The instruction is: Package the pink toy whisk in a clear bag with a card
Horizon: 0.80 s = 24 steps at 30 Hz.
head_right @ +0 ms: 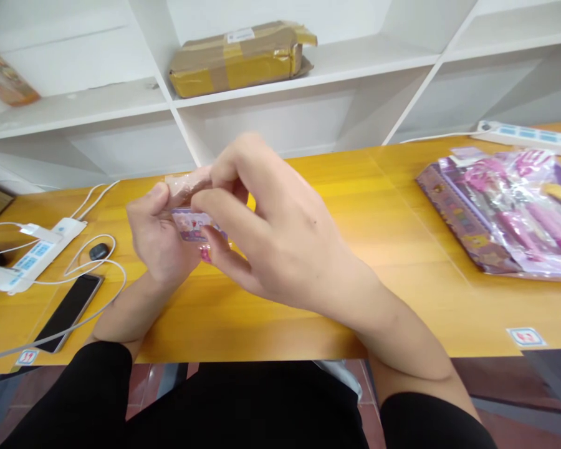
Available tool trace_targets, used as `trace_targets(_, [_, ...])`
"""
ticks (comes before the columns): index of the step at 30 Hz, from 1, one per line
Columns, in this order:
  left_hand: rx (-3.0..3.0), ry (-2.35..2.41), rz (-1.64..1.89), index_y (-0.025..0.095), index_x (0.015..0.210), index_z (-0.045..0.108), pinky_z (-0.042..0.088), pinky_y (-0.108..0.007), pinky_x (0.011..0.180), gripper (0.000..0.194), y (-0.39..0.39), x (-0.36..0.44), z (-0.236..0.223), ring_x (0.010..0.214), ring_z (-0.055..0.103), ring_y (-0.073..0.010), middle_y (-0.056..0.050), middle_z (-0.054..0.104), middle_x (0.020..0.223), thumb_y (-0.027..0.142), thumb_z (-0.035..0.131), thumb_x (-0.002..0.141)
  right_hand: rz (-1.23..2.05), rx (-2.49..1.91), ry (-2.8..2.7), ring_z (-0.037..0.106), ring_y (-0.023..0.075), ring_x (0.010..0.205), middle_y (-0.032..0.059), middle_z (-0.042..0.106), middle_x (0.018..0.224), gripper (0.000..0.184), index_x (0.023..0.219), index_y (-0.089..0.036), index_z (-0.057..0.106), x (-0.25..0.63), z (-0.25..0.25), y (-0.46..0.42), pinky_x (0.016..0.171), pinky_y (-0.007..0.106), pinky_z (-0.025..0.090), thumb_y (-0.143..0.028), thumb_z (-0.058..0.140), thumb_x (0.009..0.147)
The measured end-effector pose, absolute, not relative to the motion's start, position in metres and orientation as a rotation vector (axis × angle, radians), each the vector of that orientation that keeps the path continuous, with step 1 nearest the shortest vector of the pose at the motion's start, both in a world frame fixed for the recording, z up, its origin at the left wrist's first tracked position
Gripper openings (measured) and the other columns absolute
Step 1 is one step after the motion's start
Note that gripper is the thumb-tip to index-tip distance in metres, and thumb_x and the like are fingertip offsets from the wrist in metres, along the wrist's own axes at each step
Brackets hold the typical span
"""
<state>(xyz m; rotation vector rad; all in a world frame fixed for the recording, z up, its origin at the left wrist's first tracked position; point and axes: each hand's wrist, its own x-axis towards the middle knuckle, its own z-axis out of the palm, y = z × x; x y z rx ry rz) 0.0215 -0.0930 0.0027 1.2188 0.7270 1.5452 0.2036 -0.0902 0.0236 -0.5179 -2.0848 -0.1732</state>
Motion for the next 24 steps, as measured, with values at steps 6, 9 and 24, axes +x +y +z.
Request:
trace_targets(6, [1.173,0.832,1.531,0.023,0.103,0.083,0.073,-0.047,0.088,0.059,-0.096,0.023,0.000,0.116,0.085,-0.0377,-0.010,0.087,0.098,0.074,0.056,0.103,-0.028,-0.616,-1.994,0.075,0.0252,0.108,0.0138,0.069,0.138,0.046,0.148,-0.026,0.066,0.205,0.029,-0.090,0.089,0.040,0.069,-0.022,0.079,0.104])
trace_targets(9, [1.186,0.863,1.574,0.024,0.099,0.083,0.072,-0.046,0.090,0.057,-0.094,0.026,-0.004,0.122,0.084,-0.0374,-0.009,0.086,0.099,0.074,0.058,0.104,-0.136,-0.593,-1.956,0.075,0.0206,0.097,0.0076,0.077,0.114,0.024,0.126,-0.027,0.076,0.207,0.030,-0.086,0.088,0.037,0.067,-0.012,0.071,0.108])
trace_targets(24, [1.308,0.813,1.457,0.025,0.116,0.080,0.071,-0.033,0.081,0.029,-0.092,0.025,-0.011,0.098,0.086,-0.0237,-0.003,0.086,0.103,0.050,0.081,0.101,-0.161,-0.594,-2.105,0.072,0.0241,0.098,0.0090,0.075,0.116,0.018,0.104,-0.026,0.071,0.219,0.028,-0.081,0.085,0.041,0.064,-0.010,0.062,0.101])
